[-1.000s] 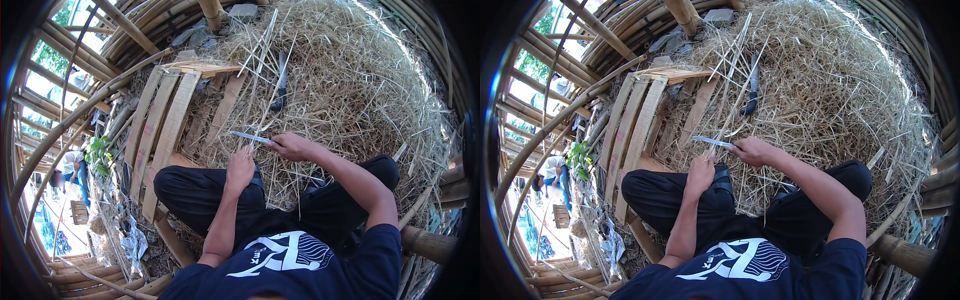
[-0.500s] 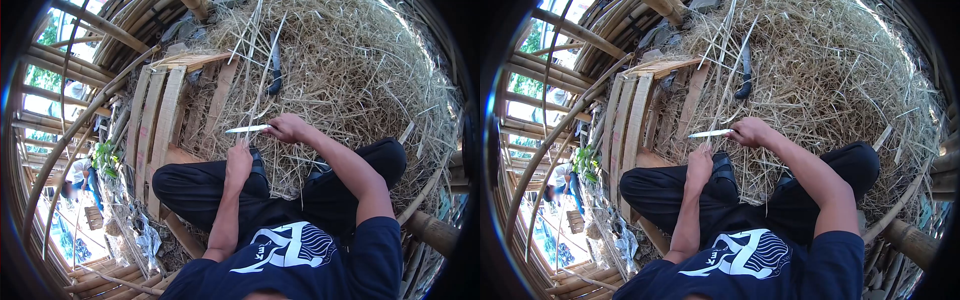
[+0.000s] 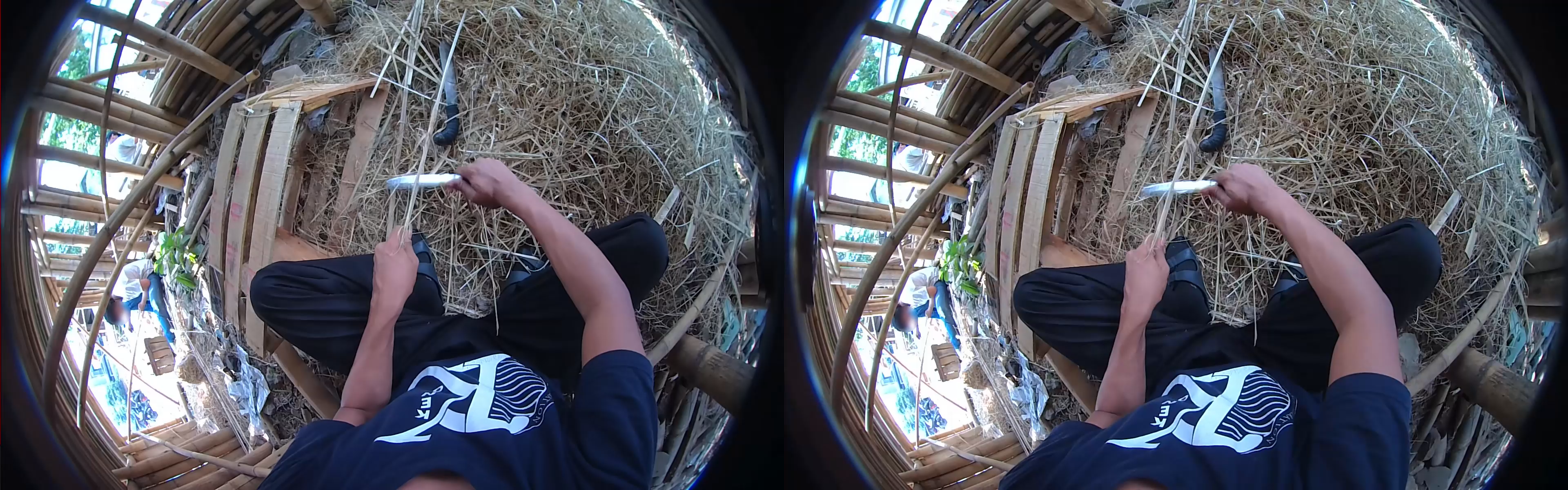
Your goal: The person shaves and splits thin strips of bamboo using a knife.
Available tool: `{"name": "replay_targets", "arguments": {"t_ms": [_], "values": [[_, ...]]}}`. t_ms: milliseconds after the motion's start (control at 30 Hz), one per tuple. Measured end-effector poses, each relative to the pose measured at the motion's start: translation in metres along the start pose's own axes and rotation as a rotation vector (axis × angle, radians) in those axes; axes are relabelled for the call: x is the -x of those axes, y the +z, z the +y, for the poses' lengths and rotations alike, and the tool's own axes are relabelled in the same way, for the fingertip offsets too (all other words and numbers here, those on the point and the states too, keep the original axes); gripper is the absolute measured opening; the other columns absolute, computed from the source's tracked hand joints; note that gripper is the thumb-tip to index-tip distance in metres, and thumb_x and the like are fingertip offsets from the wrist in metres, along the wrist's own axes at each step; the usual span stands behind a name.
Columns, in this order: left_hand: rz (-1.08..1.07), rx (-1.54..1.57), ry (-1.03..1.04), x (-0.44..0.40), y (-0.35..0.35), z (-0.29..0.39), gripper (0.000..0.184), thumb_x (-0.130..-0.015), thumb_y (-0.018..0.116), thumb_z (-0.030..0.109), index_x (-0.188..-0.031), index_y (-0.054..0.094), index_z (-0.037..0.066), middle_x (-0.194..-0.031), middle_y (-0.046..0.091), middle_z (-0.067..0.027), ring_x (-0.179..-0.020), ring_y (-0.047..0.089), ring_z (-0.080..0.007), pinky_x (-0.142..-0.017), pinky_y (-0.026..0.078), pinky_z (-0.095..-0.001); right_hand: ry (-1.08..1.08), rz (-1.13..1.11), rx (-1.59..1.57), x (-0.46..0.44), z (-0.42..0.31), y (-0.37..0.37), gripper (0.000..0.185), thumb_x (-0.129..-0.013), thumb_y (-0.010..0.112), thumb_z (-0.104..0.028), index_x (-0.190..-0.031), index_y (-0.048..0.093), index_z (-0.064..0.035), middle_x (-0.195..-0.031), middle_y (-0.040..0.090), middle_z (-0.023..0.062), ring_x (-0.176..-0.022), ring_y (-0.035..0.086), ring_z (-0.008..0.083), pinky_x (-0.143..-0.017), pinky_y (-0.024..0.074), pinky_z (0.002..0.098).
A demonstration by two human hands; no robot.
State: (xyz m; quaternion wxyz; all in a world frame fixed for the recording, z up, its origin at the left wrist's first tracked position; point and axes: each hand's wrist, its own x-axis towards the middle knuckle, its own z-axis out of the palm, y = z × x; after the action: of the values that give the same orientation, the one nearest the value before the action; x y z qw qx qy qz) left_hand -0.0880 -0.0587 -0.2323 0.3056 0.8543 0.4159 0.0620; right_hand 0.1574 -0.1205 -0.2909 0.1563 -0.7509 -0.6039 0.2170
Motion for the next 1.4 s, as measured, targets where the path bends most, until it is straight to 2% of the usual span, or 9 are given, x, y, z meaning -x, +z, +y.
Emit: {"name": "replay_targets", "arguments": {"t_ms": [300, 567, 667, 800, 867, 1000, 1067, 1300, 1400], "values": [[0.068, 0.023, 0.017, 0.019, -0.014, -0.002, 0.022, -0.097, 0.049, 0.013, -0.086, 0.057, -0.004, -0.065, 0.056, -0.0254, -0.065, 0.059, -0.0421, -0.057, 0.044, -0.0459, 0.063, 0.068, -0.063, 0.008, -0.016, -0.015, 0.053, -0.094, 0.046, -0.052, -0.09, 0.068, -0.0036, -0.078, 0.066, 0.0211, -0.078, 0.064, 0.0401, -0.071, 0.0502, 0.0495], [0.019, 0.078, 0.005, 0.013, -0.033, -0.005, 0.028, -0.098, 0.047, 0.019, -0.082, 0.056, -0.003, -0.064, 0.054, -0.0219, -0.058, 0.055, -0.0365, -0.058, 0.042, -0.0408, 0.318, -0.317, -1.033, 0.021, -0.049, 0.014, 0.061, -0.097, 0.041, -0.051, -0.084, 0.065, 0.0045, -0.065, 0.061, 0.022, -0.064, 0.061, 0.039, -0.065, 0.0487, 0.0477], [-0.004, 0.092, 0.034, 0.007, -0.03, -0.007, 0.027, -0.098, 0.047, 0.018, -0.084, 0.056, -0.003, -0.068, 0.057, -0.0239, -0.067, 0.059, -0.0416, -0.06, 0.044, -0.0452, -0.001, -0.057, -0.271, 0.036, -0.082, -0.008, 0.056, -0.096, 0.044, -0.047, -0.084, 0.066, 0.0028, -0.068, 0.062, 0.0246, -0.07, 0.063, 0.0419, -0.068, 0.0504, 0.0488], [-0.087, 0.161, -0.029, 0.006, -0.029, -0.004, 0.028, -0.098, 0.047, 0.019, -0.082, 0.055, -0.002, -0.063, 0.054, -0.0214, -0.06, 0.057, -0.0362, -0.059, 0.043, -0.0422, -0.004, 0.032, -0.306, 0.029, -0.078, 0.009, 0.056, -0.095, 0.045, -0.048, -0.083, 0.067, 0.001, -0.072, 0.063, 0.0248, -0.074, 0.063, 0.0426, -0.07, 0.0507, 0.0496], [-0.09, 0.199, -0.057, 0.004, -0.023, -0.01, 0.031, -0.099, 0.048, 0.021, -0.077, 0.053, 0.0, -0.055, 0.041, -0.0052, -0.051, 0.04, -0.0105, -0.05, 0.034, -0.0304, 0.0, 0.038, -0.301, 0.023, -0.066, 0.018, 0.056, -0.095, 0.045, -0.049, -0.083, 0.068, 0.0007, -0.072, 0.064, 0.0246, -0.074, 0.063, 0.0425, -0.07, 0.0507, 0.0495], [-0.098, 0.183, -0.054, 0.005, -0.018, -0.01, 0.031, -0.099, 0.048, 0.021, -0.077, 0.053, 0.0, -0.055, 0.041, -0.0053, -0.05, 0.04, -0.0107, -0.049, 0.034, -0.0305, 0.052, -0.008, -0.246, 0.014, -0.045, 0.01, 0.057, -0.095, 0.043, -0.051, -0.083, 0.068, -0.0013, -0.073, 0.064, 0.0234, -0.075, 0.063, 0.0417, -0.069, 0.0507, 0.0493], [-0.078, 0.156, -0.072, 0.009, -0.015, -0.005, 0.029, -0.098, 0.048, 0.021, -0.08, 0.055, -0.001, -0.06, 0.052, -0.0185, -0.054, 0.053, -0.0299, -0.056, 0.041, -0.0398, 0.067, -0.045, -0.216, 0.011, -0.036, 0.014, 0.059, -0.094, 0.043, -0.055, -0.083, 0.069, -0.0028, -0.074, 0.065, 0.0227, -0.075, 0.064, 0.0412, -0.069, 0.0508, 0.0486], [-0.123, 0.138, -0.091, 0.024, -0.009, -0.009, 0.029, -0.098, 0.048, 0.02, -0.08, 0.055, -0.002, -0.059, 0.051, -0.0178, -0.053, 0.052, -0.0276, -0.056, 0.041, -0.038, 0.081, 0.035, -0.066, 0.008, -0.009, 0.0, 0.062, -0.094, 0.04, -0.059, -0.086, 0.068, -0.0041, -0.075, 0.066, 0.0198, -0.076, 0.064, 0.0398, -0.071, 0.0507, 0.0486], [-0.112, 0.169, -0.079, 0.021, -0.021, -0.003, 0.03, -0.099, 0.048, 0.02, -0.078, 0.053, -0.001, -0.055, 0.042, -0.0069, -0.05, 0.04, -0.0121, -0.049, 0.033, -0.0308, 0.062, 0.046, -0.102, 0.006, -0.014, 0.003, 0.066, -0.094, 0.039, -0.061, -0.085, 0.067, -0.0019, -0.074, 0.065, 0.0201, -0.074, 0.063, 0.0402, -0.071, 0.0503, 0.0485]]}}
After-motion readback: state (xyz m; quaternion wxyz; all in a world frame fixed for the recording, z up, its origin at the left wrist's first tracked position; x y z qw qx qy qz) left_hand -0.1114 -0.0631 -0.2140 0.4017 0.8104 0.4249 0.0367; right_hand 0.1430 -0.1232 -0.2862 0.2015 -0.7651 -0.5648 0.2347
